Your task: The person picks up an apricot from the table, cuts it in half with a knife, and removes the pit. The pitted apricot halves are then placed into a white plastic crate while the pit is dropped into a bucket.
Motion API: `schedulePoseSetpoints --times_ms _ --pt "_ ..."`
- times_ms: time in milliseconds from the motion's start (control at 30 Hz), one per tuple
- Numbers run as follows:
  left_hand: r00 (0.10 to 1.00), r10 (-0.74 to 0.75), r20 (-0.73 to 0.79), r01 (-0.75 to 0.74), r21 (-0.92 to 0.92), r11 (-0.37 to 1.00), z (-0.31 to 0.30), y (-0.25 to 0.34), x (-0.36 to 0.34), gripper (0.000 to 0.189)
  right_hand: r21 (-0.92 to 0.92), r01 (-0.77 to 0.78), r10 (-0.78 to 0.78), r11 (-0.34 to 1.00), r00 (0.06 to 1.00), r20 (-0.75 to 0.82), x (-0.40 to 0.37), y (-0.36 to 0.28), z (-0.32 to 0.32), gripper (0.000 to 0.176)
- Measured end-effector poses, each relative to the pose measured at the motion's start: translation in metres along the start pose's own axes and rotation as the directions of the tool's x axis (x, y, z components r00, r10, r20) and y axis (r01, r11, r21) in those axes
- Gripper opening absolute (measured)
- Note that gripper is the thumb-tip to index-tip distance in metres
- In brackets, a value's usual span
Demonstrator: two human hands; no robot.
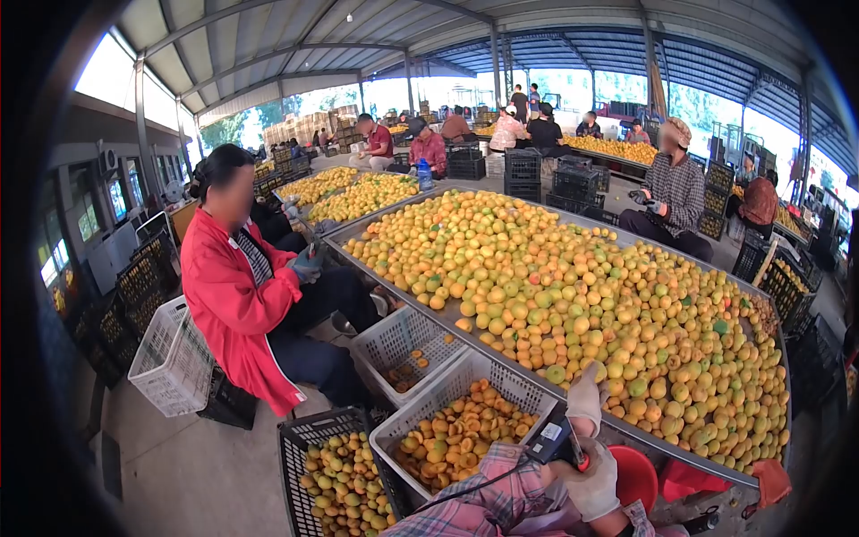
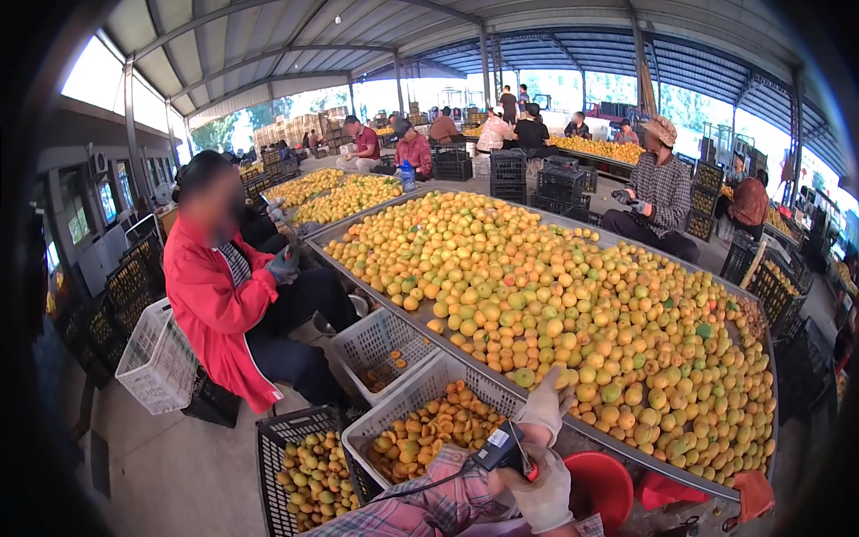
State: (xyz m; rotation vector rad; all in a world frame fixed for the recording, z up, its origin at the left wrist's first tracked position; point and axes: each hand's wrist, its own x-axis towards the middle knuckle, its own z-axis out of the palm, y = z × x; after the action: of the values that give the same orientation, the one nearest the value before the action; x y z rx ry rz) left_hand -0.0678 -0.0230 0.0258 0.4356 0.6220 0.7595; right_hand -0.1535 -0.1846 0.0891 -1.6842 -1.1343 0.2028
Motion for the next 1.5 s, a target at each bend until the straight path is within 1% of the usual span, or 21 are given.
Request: schedulePoseSetpoints --times_ms 33,67,100,133,167,200,233,300,333,400,467,533,567,667,933,1200,1233,1267,1333,1400,1500 --pt "1.0 -0.001 0.0 0.001 -0.001 1.0 0.001 0.001 -0.002 0.032 -0.017 -0.008 0.008 1.0 1.0 0.009 0.0 -0.001 0.001 0.04" --pt "0.996 0.088 0.033 -0.092 0.164 0.982 0.002 0.003 -0.004 0.034 -0.018 -0.008 0.009 1.0 1.0 0.01 -0.001 -0.004 0.002 0.04" --pt "0.982 0.169 0.081 -0.186 0.32 0.929 0.005 0.006 -0.008 0.036 0.184 -0.08 0.08 0.98 0.997 0.009 -0.002 -0.009 0.005 0.041" --pt "0.982 0.168 0.081 -0.186 0.32 0.929 0.008 0.008 -0.012 0.036 0.379 -0.147 0.15 0.914 0.988 0.022 -0.003 -0.012 0.006 0.042" --pt "0.942 0.312 0.12 -0.334 0.368 0.868 0.012 0.01 -0.017 0.037 0.379 -0.148 0.151 0.914 0.988 0.022 -0.004 -0.006 0.006 0.042" --pt "0.88 0.446 0.167 -0.473 0.408 0.781 0.014 0.013 -0.02 0.038 0.212 -0.058 0.058 0.975 0.998 0.009 -0.004 -0.001 0.005 0.042" --pt "0.88 0.446 0.166 -0.473 0.408 0.781 0.016 0.016 -0.019 0.038 0.039 0.036 -0.037 0.999 0.999 0.014 -0.004 0.003 0.005 0.042" --pt "0.993 0.071 0.097 -0.089 0.207 0.974 0.014 0.021 -0.02 0.036 0.054 0.037 -0.038 0.998 0.999 0.015 -0.005 -0.01 0.002 0.041" --pt "0.993 0.071 0.096 -0.089 0.208 0.974 0.01 0.021 -0.02 0.036 0.067 0.041 -0.042 0.997 0.999 0.011 -0.004 -0.017 0.001 0.041" --pt "0.996 -0.082 0.025 0.084 -0.087 0.993 0.004 0.022 -0.021 0.032 0.034 0.05 -0.052 0.998 0.996 0.067 -0.003 -0.011 -0.003 0.041" --pt "0.994 -0.097 0.042 0.1 -0.086 0.991 0.0 0.026 -0.023 0.031 0.002 0.062 -0.062 0.998 0.991 0.12 -0.006 -0.003 -0.004 0.041" --pt "0.99 -0.129 0.064 0.134 -0.086 0.987 -0.008 0.033 -0.027 0.028 0.362 -0.133 0.09 0.922 0.987 0.134 -0.013 0.004 -0.003 0.04" --pt "0.981 -0.149 0.126 0.162 -0.101 0.982 -0.014 0.037 -0.028 0.025 0.352 -0.145 0.093 0.925 0.983 0.16 -0.011 0.008 -0.008 0.041" --pt "0.958 -0.163 0.236 0.185 -0.073 0.98 -0.043 0.028 -0.012 0.024 0.42 -0.478 0.464 0.771 0.874 0.143 -0.004 0.004 -0.034 0.026" --pt "0.906 -0.223 0.361 0.234 0.011 0.972 -0.054 0.027 -0.027 0.024 0.759 -0.364 0.567 0.541 0.824 -0.009 -0.014 0.08 -0.083 0.025" --pt "0.898 -0.336 0.284 0.311 0.131 0.941 -0.068 0.026 -0.034 0.028 0.84 -0.244 0.696 0.484 0.689 -0.201 -0.049 0.144 -0.158 0.024" --pt "0.897 -0.345 0.276 0.317 0.144 0.938 -0.067 0.025 -0.035 0.029 0.801 -0.215 0.655 0.559 0.707 -0.268 -0.057 0.165 -0.17 0.025" --pt "0.897 -0.349 0.272 0.319 0.148 0.936 -0.071 0.02 -0.03 0.029 0.839 -0.244 0.732 0.487 0.637 -0.24 -0.063 0.174 -0.185 0.027" --pt "0.869 -0.431 0.245 0.412 0.127 0.902 -0.082 0.007 -0.015 0.031 0.921 -0.175 0.815 0.349 0.542 -0.206 -0.075 0.18 -0.21 0.029" --pt "0.845 -0.461 0.271 0.441 0.134 0.888 -0.088 0.001 -0.01 0.034 0.902 -0.043 0.783 0.43 0.514 -0.349 -0.085 0.203 -0.227 0.031" --pt "0.829 -0.47 0.302 0.452 0.133 0.882 -0.093 -0.006 -0.006 0.036 0.895 0.107 0.704 0.433 0.579 -0.41 -0.118 0.25 -0.256 0.033"
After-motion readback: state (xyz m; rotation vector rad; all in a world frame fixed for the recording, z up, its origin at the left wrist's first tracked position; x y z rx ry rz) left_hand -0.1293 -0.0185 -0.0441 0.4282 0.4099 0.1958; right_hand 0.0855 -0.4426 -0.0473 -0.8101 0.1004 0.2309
